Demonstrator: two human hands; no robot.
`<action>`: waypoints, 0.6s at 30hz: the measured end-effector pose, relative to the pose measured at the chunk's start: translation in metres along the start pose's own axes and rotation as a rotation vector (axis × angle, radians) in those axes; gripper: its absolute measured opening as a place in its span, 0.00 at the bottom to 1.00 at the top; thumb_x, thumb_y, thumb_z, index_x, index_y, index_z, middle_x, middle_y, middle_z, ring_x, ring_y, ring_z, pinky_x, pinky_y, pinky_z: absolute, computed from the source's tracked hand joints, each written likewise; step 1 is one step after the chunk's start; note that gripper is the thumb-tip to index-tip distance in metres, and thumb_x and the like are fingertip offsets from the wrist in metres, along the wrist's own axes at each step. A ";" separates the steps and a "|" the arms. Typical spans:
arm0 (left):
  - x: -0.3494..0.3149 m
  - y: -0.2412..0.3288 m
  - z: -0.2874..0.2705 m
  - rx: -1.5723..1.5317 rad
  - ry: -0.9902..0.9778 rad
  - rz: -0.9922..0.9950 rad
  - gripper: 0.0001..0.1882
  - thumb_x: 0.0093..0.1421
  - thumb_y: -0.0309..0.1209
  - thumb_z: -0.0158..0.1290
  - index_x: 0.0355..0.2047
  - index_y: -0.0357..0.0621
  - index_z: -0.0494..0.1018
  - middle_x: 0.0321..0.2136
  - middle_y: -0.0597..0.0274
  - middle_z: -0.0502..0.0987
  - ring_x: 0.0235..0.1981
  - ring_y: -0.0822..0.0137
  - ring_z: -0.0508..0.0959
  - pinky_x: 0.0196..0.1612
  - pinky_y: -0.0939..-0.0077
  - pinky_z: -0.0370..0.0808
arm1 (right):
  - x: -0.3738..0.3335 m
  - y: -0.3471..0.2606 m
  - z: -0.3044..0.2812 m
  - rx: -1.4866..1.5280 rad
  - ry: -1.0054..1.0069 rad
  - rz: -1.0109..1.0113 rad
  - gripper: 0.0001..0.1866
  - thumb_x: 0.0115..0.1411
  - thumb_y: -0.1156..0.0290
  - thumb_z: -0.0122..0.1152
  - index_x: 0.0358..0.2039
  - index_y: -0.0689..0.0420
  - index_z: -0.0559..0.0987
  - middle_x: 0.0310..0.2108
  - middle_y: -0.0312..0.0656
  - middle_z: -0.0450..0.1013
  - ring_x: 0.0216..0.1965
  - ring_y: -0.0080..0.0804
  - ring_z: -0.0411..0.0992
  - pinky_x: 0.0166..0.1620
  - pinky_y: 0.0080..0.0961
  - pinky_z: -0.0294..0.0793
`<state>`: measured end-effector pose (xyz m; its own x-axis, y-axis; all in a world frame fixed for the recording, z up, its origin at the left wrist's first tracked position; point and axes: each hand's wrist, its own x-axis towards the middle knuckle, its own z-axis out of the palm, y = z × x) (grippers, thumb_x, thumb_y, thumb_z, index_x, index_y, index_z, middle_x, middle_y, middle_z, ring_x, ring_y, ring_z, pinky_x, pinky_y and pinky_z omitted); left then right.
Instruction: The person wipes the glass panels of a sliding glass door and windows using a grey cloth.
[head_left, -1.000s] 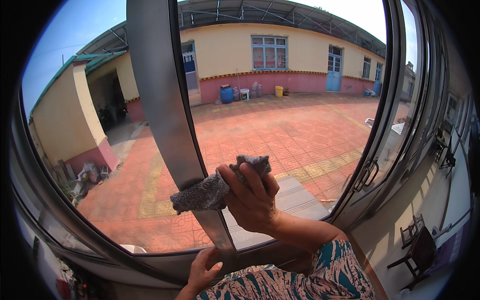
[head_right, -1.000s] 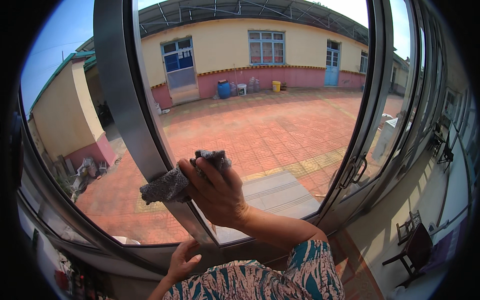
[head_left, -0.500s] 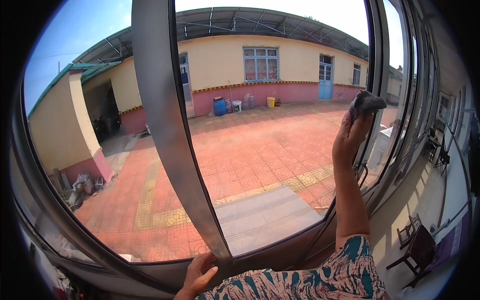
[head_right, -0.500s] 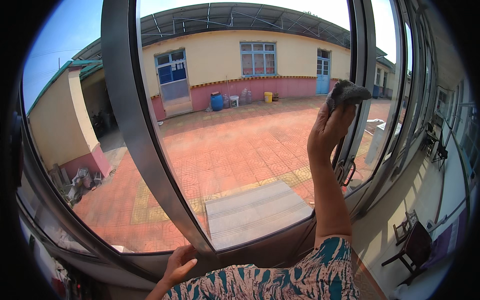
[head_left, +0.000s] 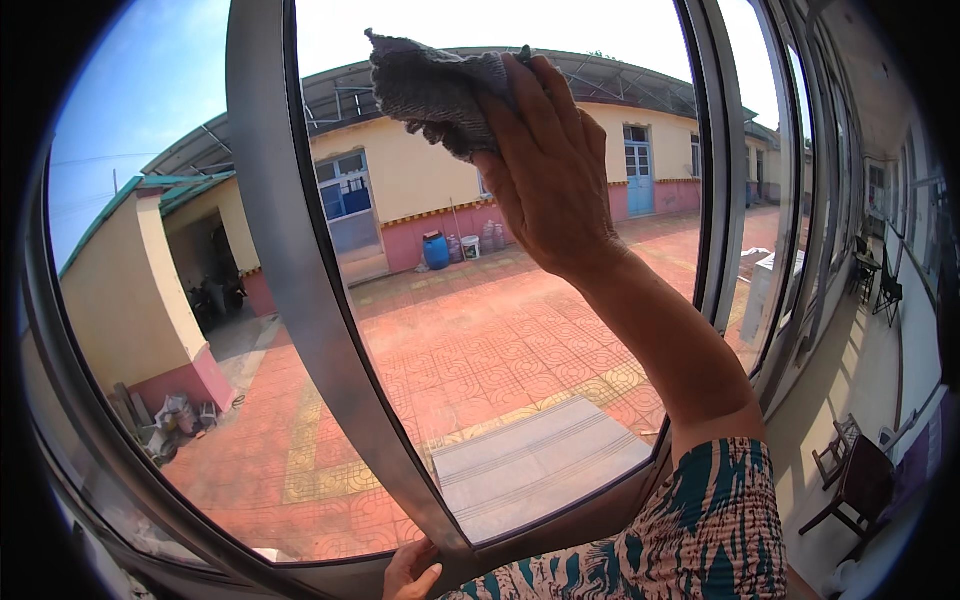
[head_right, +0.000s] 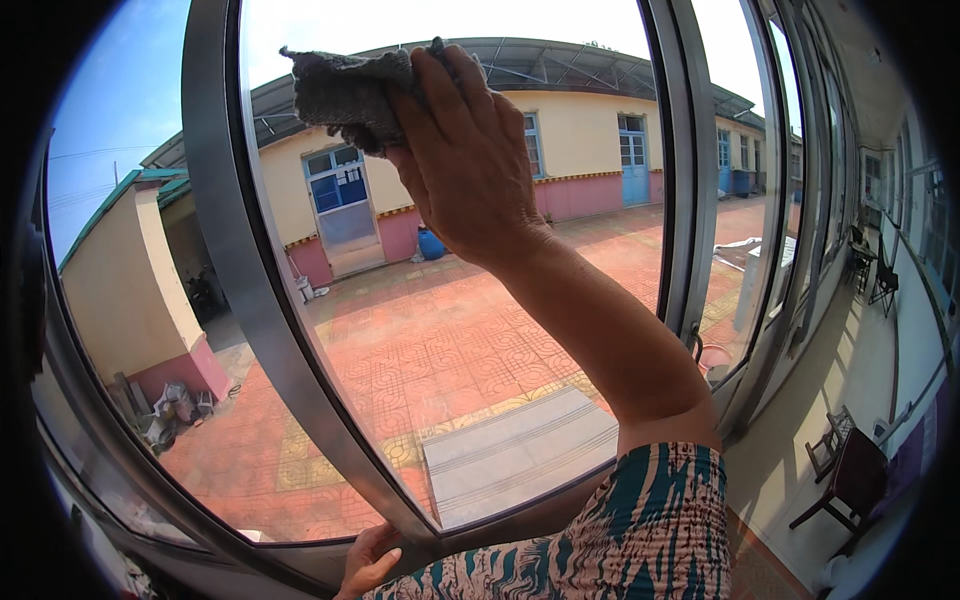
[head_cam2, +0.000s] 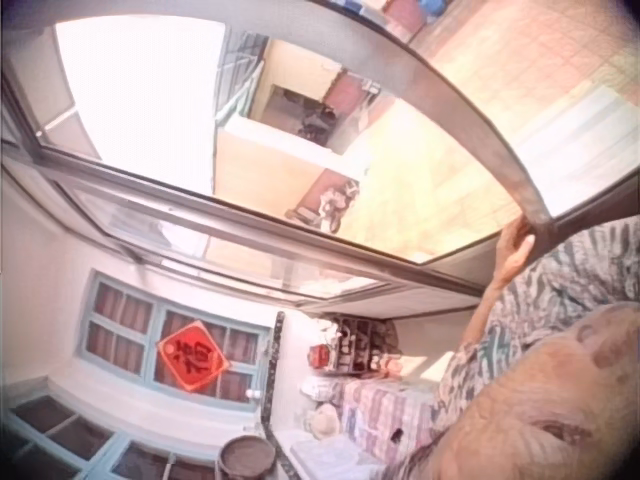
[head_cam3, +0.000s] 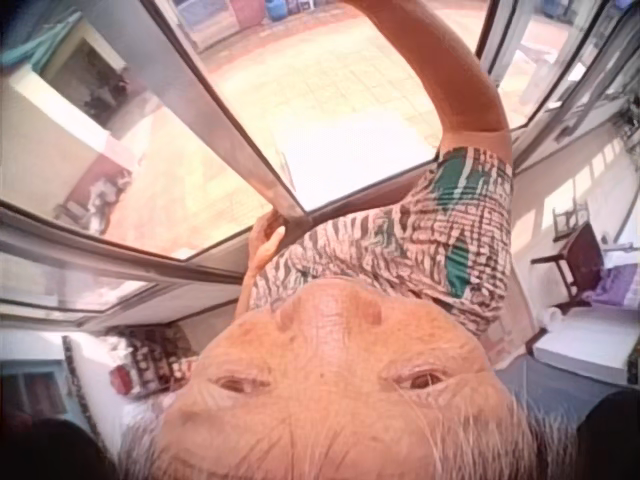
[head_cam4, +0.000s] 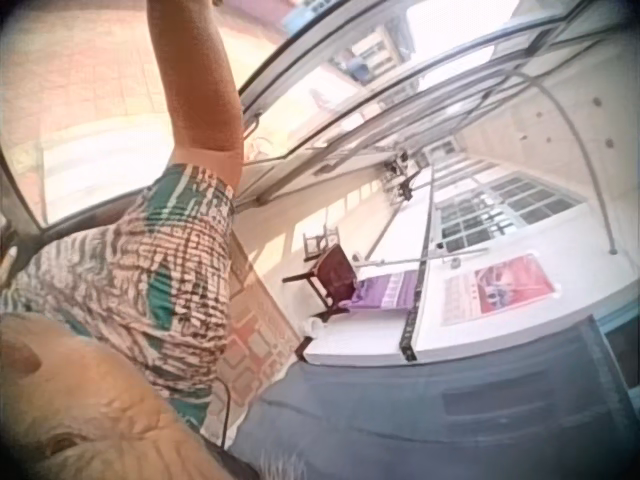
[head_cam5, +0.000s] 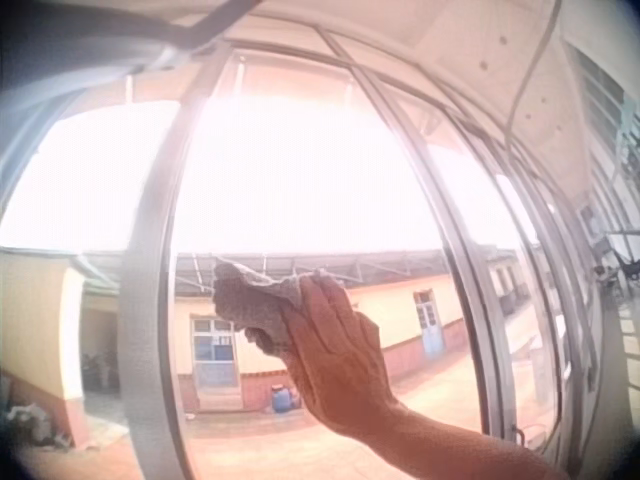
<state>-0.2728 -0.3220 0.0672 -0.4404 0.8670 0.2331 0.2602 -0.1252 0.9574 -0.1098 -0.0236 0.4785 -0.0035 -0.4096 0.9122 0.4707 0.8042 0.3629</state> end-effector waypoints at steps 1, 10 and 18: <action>-0.003 0.002 0.000 0.022 -0.003 0.010 0.26 0.59 0.21 0.54 0.57 0.34 0.61 0.53 0.50 0.69 0.54 0.59 0.71 0.58 0.67 0.67 | -0.005 0.029 -0.003 -0.101 0.029 0.035 0.24 0.62 0.64 0.53 0.57 0.56 0.68 0.62 0.47 0.57 0.64 0.46 0.53 0.56 0.42 0.55; 0.003 0.004 0.005 -0.033 -0.051 -0.012 0.26 0.59 0.21 0.54 0.57 0.34 0.61 0.52 0.50 0.70 0.54 0.59 0.71 0.57 0.68 0.67 | -0.137 0.076 -0.058 -0.181 0.130 0.334 0.19 0.65 0.71 0.47 0.53 0.67 0.68 0.56 0.61 0.61 0.58 0.60 0.59 0.57 0.47 0.60; -0.001 -0.008 0.000 0.124 -0.016 0.045 0.26 0.59 0.21 0.54 0.57 0.34 0.62 0.52 0.52 0.71 0.53 0.61 0.71 0.57 0.69 0.68 | -0.031 -0.083 -0.004 0.229 -0.123 -0.065 0.20 0.52 0.68 0.63 0.47 0.57 0.76 0.63 0.46 0.57 0.66 0.45 0.50 0.57 0.37 0.54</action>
<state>-0.2744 -0.3215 0.0596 -0.4122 0.8698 0.2712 0.3839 -0.1041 0.9175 -0.1455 -0.0790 0.4194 -0.1413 -0.4189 0.8970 0.2545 0.8602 0.4418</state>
